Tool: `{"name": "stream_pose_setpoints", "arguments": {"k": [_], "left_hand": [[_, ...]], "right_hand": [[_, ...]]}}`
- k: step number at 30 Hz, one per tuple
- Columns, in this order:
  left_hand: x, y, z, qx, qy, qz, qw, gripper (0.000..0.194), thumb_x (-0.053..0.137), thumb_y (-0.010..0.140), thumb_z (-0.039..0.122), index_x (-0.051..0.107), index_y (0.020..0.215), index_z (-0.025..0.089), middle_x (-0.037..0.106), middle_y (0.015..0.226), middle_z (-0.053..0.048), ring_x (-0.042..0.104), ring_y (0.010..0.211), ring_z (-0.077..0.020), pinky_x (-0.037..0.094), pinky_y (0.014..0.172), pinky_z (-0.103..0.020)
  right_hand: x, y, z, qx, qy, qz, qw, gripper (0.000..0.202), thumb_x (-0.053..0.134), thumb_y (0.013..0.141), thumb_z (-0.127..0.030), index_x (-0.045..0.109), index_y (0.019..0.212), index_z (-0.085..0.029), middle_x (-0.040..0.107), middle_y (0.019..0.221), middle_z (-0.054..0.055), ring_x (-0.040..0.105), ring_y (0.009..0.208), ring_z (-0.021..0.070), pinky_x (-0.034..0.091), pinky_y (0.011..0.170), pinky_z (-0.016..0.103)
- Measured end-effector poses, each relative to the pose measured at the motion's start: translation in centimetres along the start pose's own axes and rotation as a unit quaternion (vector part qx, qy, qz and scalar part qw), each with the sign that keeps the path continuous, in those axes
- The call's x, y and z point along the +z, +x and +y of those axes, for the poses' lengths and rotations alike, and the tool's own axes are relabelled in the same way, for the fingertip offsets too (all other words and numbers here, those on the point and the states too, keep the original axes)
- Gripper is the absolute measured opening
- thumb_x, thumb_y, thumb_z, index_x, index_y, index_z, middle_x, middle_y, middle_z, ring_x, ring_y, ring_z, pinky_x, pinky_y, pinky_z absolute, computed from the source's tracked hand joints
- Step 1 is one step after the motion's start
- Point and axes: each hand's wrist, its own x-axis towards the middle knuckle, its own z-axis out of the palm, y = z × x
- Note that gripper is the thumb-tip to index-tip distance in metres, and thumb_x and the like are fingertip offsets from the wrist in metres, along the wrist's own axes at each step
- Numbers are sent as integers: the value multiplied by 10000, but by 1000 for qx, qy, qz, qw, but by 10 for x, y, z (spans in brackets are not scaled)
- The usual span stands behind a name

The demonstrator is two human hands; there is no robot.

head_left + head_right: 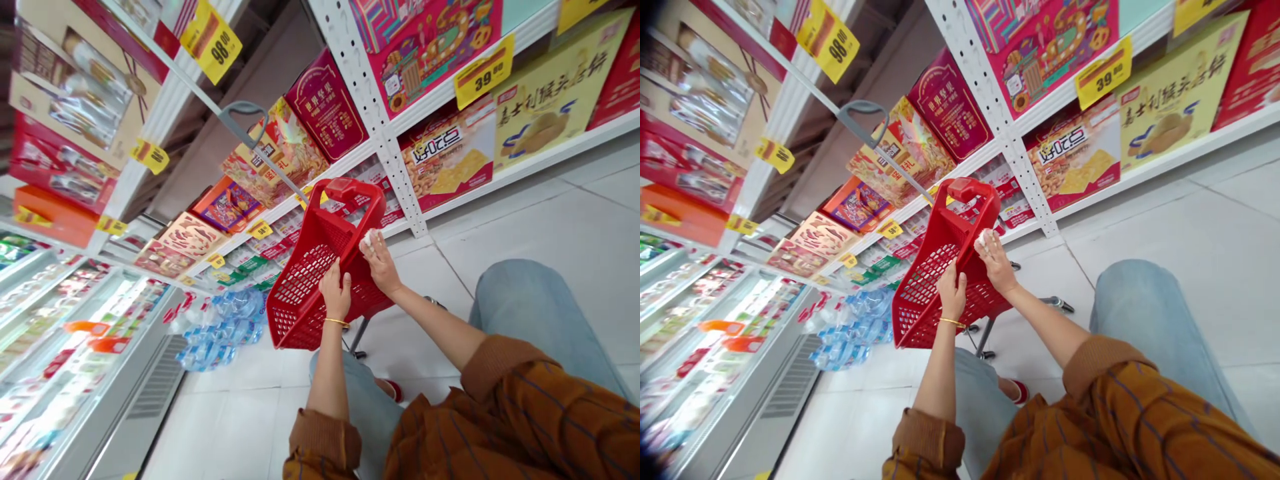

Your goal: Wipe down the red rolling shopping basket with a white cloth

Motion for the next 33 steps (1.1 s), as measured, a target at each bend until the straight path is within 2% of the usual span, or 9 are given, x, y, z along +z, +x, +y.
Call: {"name": "stream_pose_setpoints", "arguments": {"k": [3, 7, 14, 18, 22, 24, 27, 29, 33], "left_hand": [[0, 1, -1, 3, 3, -3, 1000, 527, 272, 995, 440, 424, 1415, 161, 541, 1396, -123, 506, 1269, -213, 384, 1038, -375], [0, 1, -1, -4, 10, -11, 1000, 517, 278, 995, 428, 404, 1429, 176, 528, 1412, -115, 504, 1270, -206, 372, 1051, -382], [0, -2, -1, 8, 68, -14, 998, 530, 318, 994, 395, 348, 1461, 147, 508, 1423, -148, 480, 1293, -238, 368, 1060, -423], [-4, -4, 0, 64, 161, 3, 985, 593, 371, 984, 371, 262, 1496, 94, 467, 1452, -176, 455, 1326, -269, 350, 1097, -438], [-18, 10, 7, 218, 251, 8, 943, 558, 438, 969, 343, 301, 1498, 228, 424, 1494, -76, 360, 1406, -269, 222, 1186, -456], [-26, 28, 13, 313, 270, -29, 910, 552, 439, 971, 320, 286, 1499, 274, 395, 1508, -26, 306, 1433, -232, 154, 1219, -444], [-33, 61, 25, 430, 292, -98, 849, 544, 383, 984, 241, 242, 1510, 246, 298, 1546, 11, 201, 1461, -163, 111, 1238, -382], [-35, 81, 34, 468, 308, -141, 816, 547, 349, 977, 172, 237, 1510, 220, 242, 1563, -2, 177, 1460, -135, 144, 1234, -338], [-33, 103, 46, 507, 325, -192, 775, 514, 320, 977, 140, 298, 1489, 168, 271, 1557, -60, 228, 1445, -144, 246, 1211, -328]], "right_hand": [[4, -16, 5, 5, 5, -13, 1000, 652, 343, 946, -67, 204, 1503, -375, 201, 1595, 10, 84, 1477, 226, 290, 1173, 558], [6, -39, 10, 3, 11, -30, 999, 595, 344, 945, -53, 306, 1481, -309, 257, 1576, 55, 114, 1471, 227, 286, 1170, 544], [2, -80, 15, -5, 24, -62, 998, 497, 345, 949, -47, 471, 1390, -239, 435, 1480, 98, 161, 1460, 219, 307, 1158, 522], [-4, -78, 14, -8, 30, -48, 998, 509, 403, 936, -39, 462, 1392, -258, 333, 1541, 94, 186, 1459, 243, 355, 1145, 507], [-10, -53, 7, -12, 48, 23, 998, 611, 448, 930, -56, 319, 1472, -307, 201, 1594, 66, 220, 1455, 247, 346, 1151, 518], [-9, -41, 2, -13, 55, 44, 997, 644, 446, 936, -76, 251, 1496, -327, 188, 1599, 42, 196, 1461, 241, 330, 1159, 525], [-2, -34, 0, -5, 56, 33, 998, 672, 415, 948, -94, 146, 1524, -310, 161, 1604, 29, 117, 1475, 242, 291, 1175, 536], [4, -38, 2, 0, 55, 27, 998, 681, 404, 952, -99, 107, 1530, -305, 118, 1610, 18, 75, 1478, 246, 271, 1182, 537], [16, -63, 13, 0, 50, -1, 999, 696, 373, 946, -64, 76, 1531, -297, 71, 1614, 27, 46, 1477, 255, 246, 1180, 561]]}}
